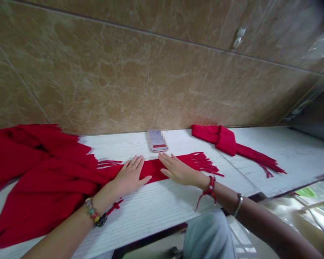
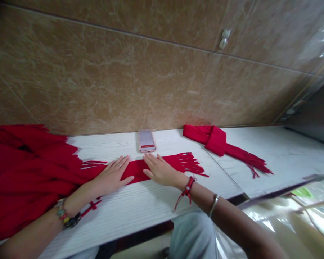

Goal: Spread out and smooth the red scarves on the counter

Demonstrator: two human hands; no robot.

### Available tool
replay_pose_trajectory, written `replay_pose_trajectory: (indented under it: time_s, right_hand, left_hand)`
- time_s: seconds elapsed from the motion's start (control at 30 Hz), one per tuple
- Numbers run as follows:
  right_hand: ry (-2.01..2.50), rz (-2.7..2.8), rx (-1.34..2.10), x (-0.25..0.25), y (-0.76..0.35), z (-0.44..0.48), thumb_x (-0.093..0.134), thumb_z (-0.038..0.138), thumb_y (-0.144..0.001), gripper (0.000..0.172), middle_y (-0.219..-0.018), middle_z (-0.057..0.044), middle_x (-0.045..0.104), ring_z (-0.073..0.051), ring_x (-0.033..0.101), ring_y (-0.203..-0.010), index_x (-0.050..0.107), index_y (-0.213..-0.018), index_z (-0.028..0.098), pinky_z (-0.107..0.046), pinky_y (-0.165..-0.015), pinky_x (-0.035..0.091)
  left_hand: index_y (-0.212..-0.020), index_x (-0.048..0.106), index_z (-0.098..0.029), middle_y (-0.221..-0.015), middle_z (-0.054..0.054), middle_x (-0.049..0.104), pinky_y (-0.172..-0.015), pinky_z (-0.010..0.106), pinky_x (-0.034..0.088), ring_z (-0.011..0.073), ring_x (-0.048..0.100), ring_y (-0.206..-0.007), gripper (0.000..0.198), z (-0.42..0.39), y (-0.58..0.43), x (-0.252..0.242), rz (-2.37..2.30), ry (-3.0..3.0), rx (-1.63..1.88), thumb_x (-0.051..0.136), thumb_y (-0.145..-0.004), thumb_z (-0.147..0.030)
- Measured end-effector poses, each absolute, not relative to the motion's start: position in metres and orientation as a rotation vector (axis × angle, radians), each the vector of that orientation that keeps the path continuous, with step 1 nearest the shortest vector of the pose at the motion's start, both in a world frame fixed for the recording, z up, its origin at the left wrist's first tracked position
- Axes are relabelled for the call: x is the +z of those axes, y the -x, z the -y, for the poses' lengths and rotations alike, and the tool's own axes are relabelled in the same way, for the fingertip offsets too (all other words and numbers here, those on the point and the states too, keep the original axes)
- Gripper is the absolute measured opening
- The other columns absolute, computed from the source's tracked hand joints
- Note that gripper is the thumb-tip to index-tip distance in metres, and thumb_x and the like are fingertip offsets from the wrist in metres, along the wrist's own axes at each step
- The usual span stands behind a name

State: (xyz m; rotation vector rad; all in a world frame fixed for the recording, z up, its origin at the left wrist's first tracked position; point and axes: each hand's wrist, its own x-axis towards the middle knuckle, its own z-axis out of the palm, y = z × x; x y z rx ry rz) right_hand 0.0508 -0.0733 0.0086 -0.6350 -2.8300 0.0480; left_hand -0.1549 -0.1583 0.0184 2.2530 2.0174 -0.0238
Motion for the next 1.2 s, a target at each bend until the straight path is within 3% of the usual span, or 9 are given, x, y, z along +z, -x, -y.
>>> replay_pose_trajectory:
  time_s: [0.13, 0.37, 0.47, 0.6, 0.73, 0.9, 1.2]
  right_hand:
    - [0.596, 2.893, -0.012, 0.003, -0.041, 0.074, 0.028, 0.037, -0.091, 0.052, -0.137, -0.019, 0.03, -0.024, 0.024, -0.128, 0.028, -0.133, 0.006, -0.046, -0.102, 0.026]
    - [1.009, 2.864, -0.1, -0.009, -0.138, 0.024, 0.026, 0.031, -0.091, 0.051, -0.137, -0.022, 0.029, -0.026, 0.026, -0.127, 0.029, -0.132, 0.002, -0.046, -0.101, 0.027]
    - [1.113, 2.835, -0.133, -0.012, -0.168, 0.012, 0.023, 0.03, -0.091, 0.048, -0.136, -0.022, 0.03, -0.027, 0.027, -0.127, 0.029, -0.133, 0.006, -0.052, -0.098, 0.029]
    - [1.007, 2.801, -0.125, -0.001, -0.15, 0.02, 0.021, 0.031, -0.092, 0.048, -0.136, -0.021, 0.03, -0.027, 0.024, -0.128, 0.026, -0.134, 0.009, -0.054, -0.097, 0.028]
    - [0.765, 2.799, -0.007, 0.015, -0.084, 0.05, 0.023, 0.035, -0.092, 0.051, -0.141, -0.015, 0.024, -0.022, 0.016, -0.131, 0.022, -0.136, 0.012, -0.048, -0.103, 0.021]
    - [0.574, 2.898, 0.083, 0.013, -0.033, 0.075, 0.026, 0.037, -0.091, 0.051, -0.138, -0.015, 0.03, -0.021, 0.022, -0.129, 0.027, -0.134, 0.01, -0.045, -0.103, 0.023]
    - [0.902, 2.842, 0.11, -0.003, -0.129, 0.025, 0.026, 0.043, -0.09, 0.054, -0.138, -0.014, 0.032, -0.021, 0.027, -0.127, 0.028, -0.134, 0.011, -0.042, -0.105, 0.023]
  left_hand:
    - [-0.136, 0.021, -0.007, -0.143, 0.013, 0.016, -0.105, 0.043, 0.015, 0.0269, 0.011, -0.131, 0.075, 0.158, 0.155, 0.019, -2.025, -2.255, -0.026, 0.029, -0.081, -0.057]
    - [-0.135, 0.022, -0.004, -0.142, 0.014, 0.017, -0.105, 0.042, 0.015, 0.0274, 0.011, -0.131, 0.077, 0.158, 0.155, 0.016, -2.027, -2.27, 0.017, 0.031, -0.08, -0.057]
    - [-0.135, 0.024, -0.005, -0.142, 0.015, 0.018, -0.104, 0.043, 0.016, 0.0278, 0.012, -0.131, 0.076, 0.157, 0.157, 0.012, -2.037, -2.284, 0.039, 0.03, -0.08, -0.058]
    - [-0.134, 0.025, -0.006, -0.141, 0.016, 0.019, -0.104, 0.043, 0.017, 0.0279, 0.013, -0.131, 0.076, 0.157, 0.158, 0.011, -2.018, -2.302, 0.061, 0.029, -0.08, -0.058]
    - [-0.135, 0.023, -0.006, -0.142, 0.015, 0.018, -0.104, 0.042, 0.017, 0.0271, 0.012, -0.131, 0.076, 0.158, 0.158, 0.014, -2.019, -2.272, 0.047, 0.03, -0.08, -0.058]
    - [-0.135, 0.023, -0.004, -0.142, 0.015, 0.018, -0.105, 0.042, 0.017, 0.027, 0.012, -0.131, 0.076, 0.161, 0.155, 0.02, -2.027, -2.275, 0.0, 0.03, -0.081, -0.057]
    - [-0.135, 0.023, -0.005, -0.142, 0.015, 0.017, -0.104, 0.041, 0.018, 0.0268, 0.013, -0.131, 0.076, 0.158, 0.157, 0.017, -2.045, -2.29, -0.03, 0.028, -0.081, -0.058]
